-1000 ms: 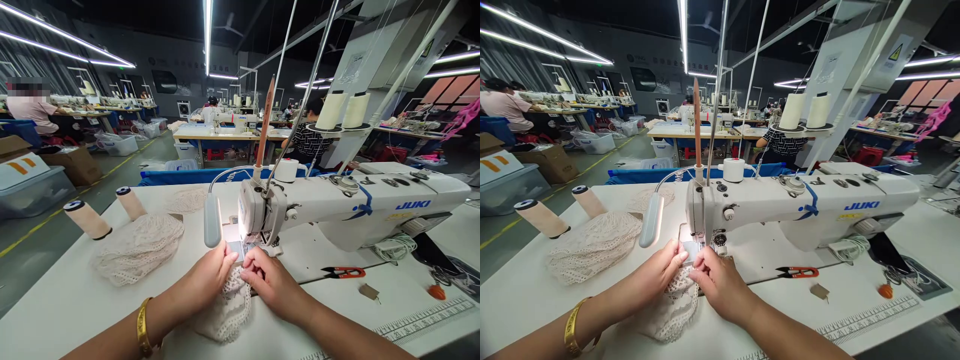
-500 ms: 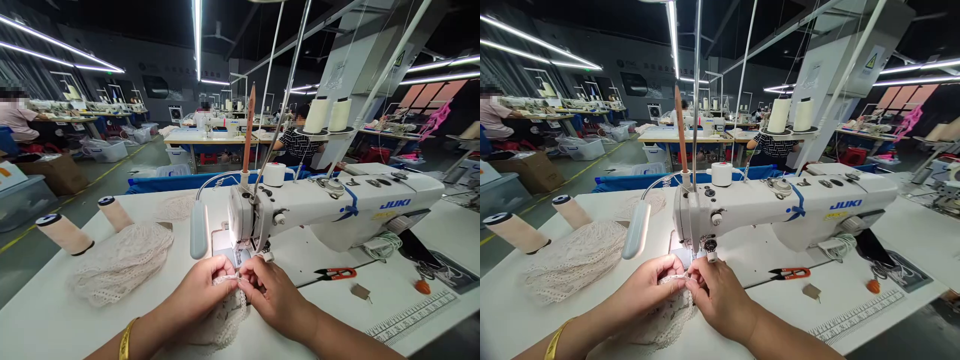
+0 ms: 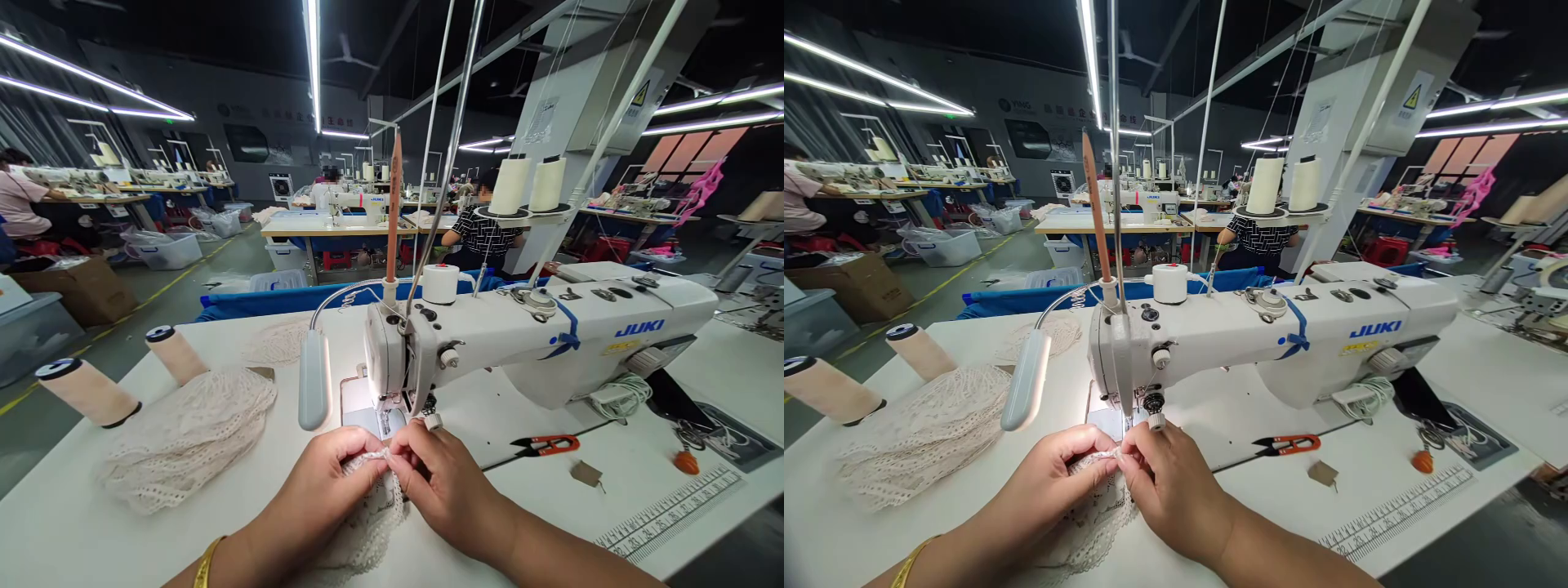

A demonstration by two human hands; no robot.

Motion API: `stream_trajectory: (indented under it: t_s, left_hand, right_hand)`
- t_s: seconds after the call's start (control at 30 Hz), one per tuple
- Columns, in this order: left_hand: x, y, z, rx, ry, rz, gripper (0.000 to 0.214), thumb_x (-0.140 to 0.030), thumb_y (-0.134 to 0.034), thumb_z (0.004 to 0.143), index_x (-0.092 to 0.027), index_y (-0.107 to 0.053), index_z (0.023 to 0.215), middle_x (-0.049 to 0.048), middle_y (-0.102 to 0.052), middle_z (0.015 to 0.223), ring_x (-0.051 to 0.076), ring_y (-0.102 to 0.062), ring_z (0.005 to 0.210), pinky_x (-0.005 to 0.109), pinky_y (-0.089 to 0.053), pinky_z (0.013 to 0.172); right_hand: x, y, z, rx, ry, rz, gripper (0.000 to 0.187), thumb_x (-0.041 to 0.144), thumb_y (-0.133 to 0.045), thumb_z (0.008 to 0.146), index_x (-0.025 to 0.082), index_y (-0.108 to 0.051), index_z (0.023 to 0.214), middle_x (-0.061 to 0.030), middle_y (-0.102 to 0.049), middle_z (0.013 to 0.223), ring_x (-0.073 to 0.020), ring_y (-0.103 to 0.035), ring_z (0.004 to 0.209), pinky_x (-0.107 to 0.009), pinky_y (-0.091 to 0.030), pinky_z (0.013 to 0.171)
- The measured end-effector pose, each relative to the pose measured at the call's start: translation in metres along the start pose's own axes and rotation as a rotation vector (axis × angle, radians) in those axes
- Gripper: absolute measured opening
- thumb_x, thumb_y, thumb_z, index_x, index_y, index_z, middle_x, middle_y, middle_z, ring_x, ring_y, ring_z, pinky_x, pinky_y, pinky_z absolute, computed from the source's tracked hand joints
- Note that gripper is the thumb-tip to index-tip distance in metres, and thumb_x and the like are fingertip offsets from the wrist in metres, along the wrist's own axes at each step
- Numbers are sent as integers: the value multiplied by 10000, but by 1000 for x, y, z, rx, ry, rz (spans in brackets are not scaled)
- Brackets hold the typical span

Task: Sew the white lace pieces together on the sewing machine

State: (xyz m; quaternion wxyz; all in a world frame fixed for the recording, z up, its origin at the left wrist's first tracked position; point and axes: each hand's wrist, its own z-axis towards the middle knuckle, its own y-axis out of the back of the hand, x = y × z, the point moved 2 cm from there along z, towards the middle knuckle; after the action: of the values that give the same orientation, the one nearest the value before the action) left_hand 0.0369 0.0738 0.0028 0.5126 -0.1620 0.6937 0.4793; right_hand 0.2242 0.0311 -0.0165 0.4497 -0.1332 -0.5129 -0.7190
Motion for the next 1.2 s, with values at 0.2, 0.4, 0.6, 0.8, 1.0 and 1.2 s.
stream_trajectory:
  t_s: [0.2, 0.4, 0.6, 0.8, 1.0, 1.2]
  left_hand:
    - [6, -4, -1, -91, -67, -15, 250, -444, -663, 865, -216, -569, 823, 17, -651, 863, 211, -600, 829, 299, -494, 737]
    - [-9, -3, -2, 116, 32, -203, 336, -508, -642, 909, -196, -693, 1025, 65, -738, 1020, 275, -664, 1003, 360, -526, 893]
    - [-6, -2, -2, 52, 53, -97, 328, -516, -604, 920, -202, -625, 831, 14, -646, 829, 212, -584, 811, 308, -461, 716]
    - [1, -5, 3, -40, -63, 201, 337, -476, -516, 949, -210, -541, 743, 53, -624, 885, 241, -586, 874, 359, -446, 785]
    - [5, -12, 9, -70, 2, 533, 200, -326, -468, 953, -216, -534, 799, 81, -622, 939, 275, -588, 910, 452, -449, 866]
    - [7, -12, 3, -281, -335, 815, 126, -178, -533, 901, -211, -646, 948, 89, -677, 1078, 302, -599, 956, 451, -454, 842]
  right_hand:
    - [0, -2, -1, -31, 58, -44, 116, 202, -501, 1010, 246, -535, 909, 26, -605, 772, -166, -564, 681, -288, -411, 665]
    - [-2, -1, -1, -2, 14, -7, 111, 233, -504, 1021, 255, -549, 922, 27, -624, 761, -176, -586, 701, -293, -425, 688]
    - [0, 0, -1, 8, 1, 4, 115, 247, -496, 1024, 253, -543, 919, 29, -626, 760, -166, -581, 664, -289, -410, 659]
    - [-2, -3, 3, 47, -51, -84, 159, 223, -459, 1010, 247, -497, 858, 47, -550, 655, -169, -534, 594, -291, -355, 614]
    - [-9, -15, 9, 92, -163, -345, 238, 149, -489, 936, 252, -364, 761, -5, -594, 686, -221, -582, 674, -304, -327, 625]
    - [-15, -18, 8, 55, -176, -353, 164, 149, -537, 947, 248, -455, 846, 40, -542, 627, -180, -512, 570, -286, -296, 573]
